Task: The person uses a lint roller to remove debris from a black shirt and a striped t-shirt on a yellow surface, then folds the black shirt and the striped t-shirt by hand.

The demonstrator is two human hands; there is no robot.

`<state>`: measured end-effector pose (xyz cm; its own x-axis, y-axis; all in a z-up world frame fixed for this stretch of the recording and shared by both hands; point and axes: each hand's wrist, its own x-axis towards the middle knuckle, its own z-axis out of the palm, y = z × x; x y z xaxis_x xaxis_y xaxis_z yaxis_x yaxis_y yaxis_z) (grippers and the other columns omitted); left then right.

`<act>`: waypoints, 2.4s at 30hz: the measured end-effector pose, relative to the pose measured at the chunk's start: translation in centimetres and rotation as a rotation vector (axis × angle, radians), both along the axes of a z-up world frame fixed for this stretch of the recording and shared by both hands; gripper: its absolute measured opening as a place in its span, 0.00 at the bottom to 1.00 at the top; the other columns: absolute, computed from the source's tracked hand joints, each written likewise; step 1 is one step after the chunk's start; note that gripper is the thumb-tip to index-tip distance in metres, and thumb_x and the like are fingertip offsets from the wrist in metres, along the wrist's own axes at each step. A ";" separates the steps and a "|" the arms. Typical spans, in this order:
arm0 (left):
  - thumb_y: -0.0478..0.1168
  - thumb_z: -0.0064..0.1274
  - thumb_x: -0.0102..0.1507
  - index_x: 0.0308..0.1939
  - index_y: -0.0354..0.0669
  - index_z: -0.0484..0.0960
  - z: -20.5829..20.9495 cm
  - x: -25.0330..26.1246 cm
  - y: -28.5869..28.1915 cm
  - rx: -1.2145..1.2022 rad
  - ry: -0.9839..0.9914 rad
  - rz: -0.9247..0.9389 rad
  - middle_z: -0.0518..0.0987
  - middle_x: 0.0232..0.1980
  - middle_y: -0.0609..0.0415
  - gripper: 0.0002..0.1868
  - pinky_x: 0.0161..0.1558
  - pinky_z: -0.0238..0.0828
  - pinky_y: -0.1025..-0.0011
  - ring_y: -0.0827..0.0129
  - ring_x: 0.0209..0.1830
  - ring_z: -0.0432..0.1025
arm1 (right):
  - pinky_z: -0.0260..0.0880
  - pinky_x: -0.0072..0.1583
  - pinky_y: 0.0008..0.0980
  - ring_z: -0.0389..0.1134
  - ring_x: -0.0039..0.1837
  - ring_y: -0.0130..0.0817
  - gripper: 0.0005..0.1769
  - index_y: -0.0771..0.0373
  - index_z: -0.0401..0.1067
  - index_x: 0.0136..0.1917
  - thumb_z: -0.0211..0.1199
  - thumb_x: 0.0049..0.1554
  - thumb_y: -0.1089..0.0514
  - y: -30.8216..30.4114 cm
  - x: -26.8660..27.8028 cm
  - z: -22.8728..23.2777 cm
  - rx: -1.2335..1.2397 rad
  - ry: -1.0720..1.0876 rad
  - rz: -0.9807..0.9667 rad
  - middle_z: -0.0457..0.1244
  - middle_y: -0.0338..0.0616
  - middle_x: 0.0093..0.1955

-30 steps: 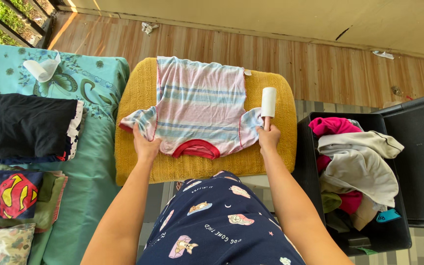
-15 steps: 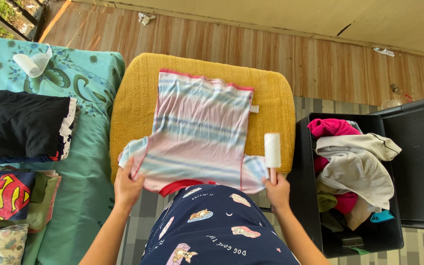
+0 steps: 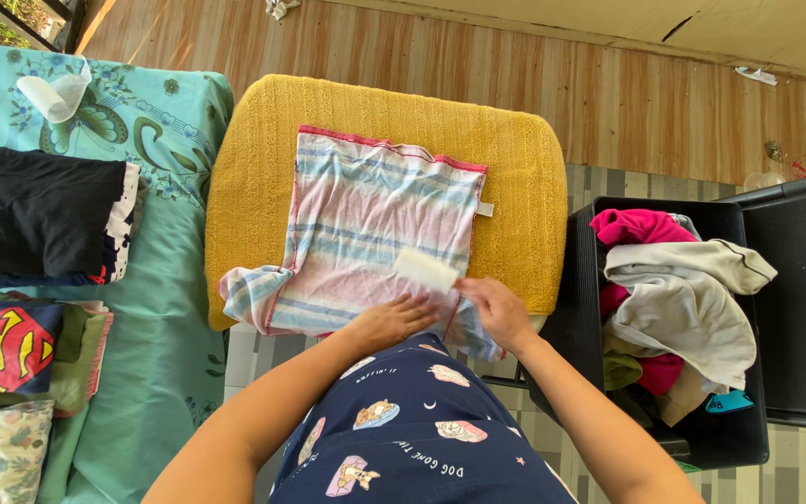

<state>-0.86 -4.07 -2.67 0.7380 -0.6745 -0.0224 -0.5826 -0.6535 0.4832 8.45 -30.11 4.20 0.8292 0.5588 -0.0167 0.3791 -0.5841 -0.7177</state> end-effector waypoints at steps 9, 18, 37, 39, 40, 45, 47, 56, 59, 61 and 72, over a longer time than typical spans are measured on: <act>0.44 0.39 0.68 0.79 0.48 0.57 -1.8 -0.9 -0.8 0.135 -0.022 -0.039 0.48 0.85 0.56 0.34 0.80 0.34 0.57 0.61 0.85 0.39 | 0.71 0.57 0.46 0.69 0.53 0.50 0.18 0.50 0.79 0.60 0.52 0.63 0.61 1.3 12.3 -5.2 -0.196 -0.171 -0.159 0.68 0.49 0.52; 0.58 0.41 0.67 0.81 0.50 0.50 3.3 -1.3 -0.3 0.286 -0.007 0.122 0.40 0.85 0.53 0.41 0.78 0.24 0.56 0.61 0.84 0.32 | 0.71 0.57 0.44 0.69 0.54 0.45 0.17 0.61 0.75 0.63 0.53 0.64 0.66 2.0 20.5 -1.2 -0.041 -0.358 -0.435 0.66 0.52 0.55; 0.87 0.46 0.45 0.79 0.34 0.38 6.5 -2.9 8.1 0.494 0.304 1.042 0.34 0.85 0.45 0.78 0.74 0.23 0.37 0.51 0.84 0.25 | 0.71 0.56 0.50 0.70 0.52 0.49 0.16 0.52 0.81 0.55 0.50 0.65 0.58 11.1 16.9 -5.2 -0.172 -0.269 -0.033 0.69 0.51 0.51; 0.87 0.46 0.45 0.80 0.35 0.37 7.8 -2.1 8.3 0.600 0.442 1.030 0.33 0.85 0.46 0.79 0.73 0.22 0.36 0.51 0.84 0.24 | 0.70 0.59 0.49 0.71 0.54 0.49 0.16 0.51 0.81 0.56 0.51 0.66 0.59 11.9 19.7 -4.5 -0.199 -0.248 -0.099 0.68 0.54 0.52; 0.88 0.46 0.44 0.80 0.35 0.36 8.0 -1.9 8.6 0.607 0.452 1.027 0.32 0.85 0.45 0.80 0.72 0.21 0.37 0.51 0.83 0.24 | 0.70 0.59 0.49 0.70 0.55 0.51 0.17 0.50 0.80 0.58 0.52 0.65 0.59 12.4 21.2 -4.0 -0.193 -0.209 -0.174 0.68 0.55 0.52; 0.85 0.41 0.50 0.79 0.37 0.43 5.5 -3.4 11.9 0.489 0.139 1.139 0.39 0.84 0.47 0.71 0.76 0.20 0.40 0.53 0.84 0.27 | 0.67 0.57 0.50 0.68 0.56 0.55 0.13 0.58 0.74 0.59 0.53 0.63 0.59 14.9 22.3 -2.5 -0.084 -0.405 -0.389 0.66 0.56 0.53; 0.82 0.39 0.54 0.79 0.40 0.46 4.3 -3.9 13.4 0.472 -0.001 1.165 0.42 0.84 0.49 0.64 0.76 0.21 0.39 0.51 0.84 0.29 | 0.68 0.61 0.48 0.68 0.59 0.54 0.14 0.59 0.73 0.62 0.49 0.68 0.59 15.5 18.0 -2.8 0.170 -0.530 0.002 0.67 0.54 0.56; 0.81 0.38 0.55 0.78 0.36 0.47 3.1 -5.0 15.1 0.426 0.062 1.125 0.43 0.83 0.48 0.64 0.74 0.20 0.39 0.51 0.83 0.29 | 0.71 0.49 0.44 0.70 0.44 0.45 0.14 0.53 0.80 0.55 0.54 0.62 0.57 20.7 6.4 -4.6 -0.099 -0.245 0.328 0.67 0.48 0.41; 0.81 0.38 0.55 0.78 0.35 0.47 2.7 -5.1 15.5 0.370 0.036 1.124 0.43 0.83 0.46 0.64 0.74 0.19 0.39 0.50 0.83 0.29 | 0.71 0.48 0.46 0.70 0.45 0.48 0.14 0.53 0.81 0.51 0.56 0.59 0.61 23.5 11.7 -5.6 -0.076 -0.349 0.225 0.68 0.47 0.40; 0.81 0.39 0.55 0.78 0.35 0.47 2.8 -5.1 15.4 0.361 0.051 1.134 0.43 0.83 0.46 0.64 0.75 0.19 0.39 0.50 0.83 0.29 | 0.71 0.49 0.47 0.70 0.46 0.49 0.14 0.54 0.81 0.51 0.55 0.58 0.60 25.0 14.9 -5.8 -0.105 -0.341 0.166 0.68 0.48 0.40; 0.66 0.63 0.52 0.68 0.36 0.68 5.7 2.1 18.3 0.097 0.125 1.139 0.71 0.63 0.42 0.50 0.70 0.51 0.48 0.50 0.66 0.64 | 0.66 0.59 0.50 0.67 0.59 0.56 0.14 0.59 0.74 0.58 0.65 0.59 0.56 20.7 23.1 -7.1 0.041 -0.334 -0.555 0.67 0.54 0.58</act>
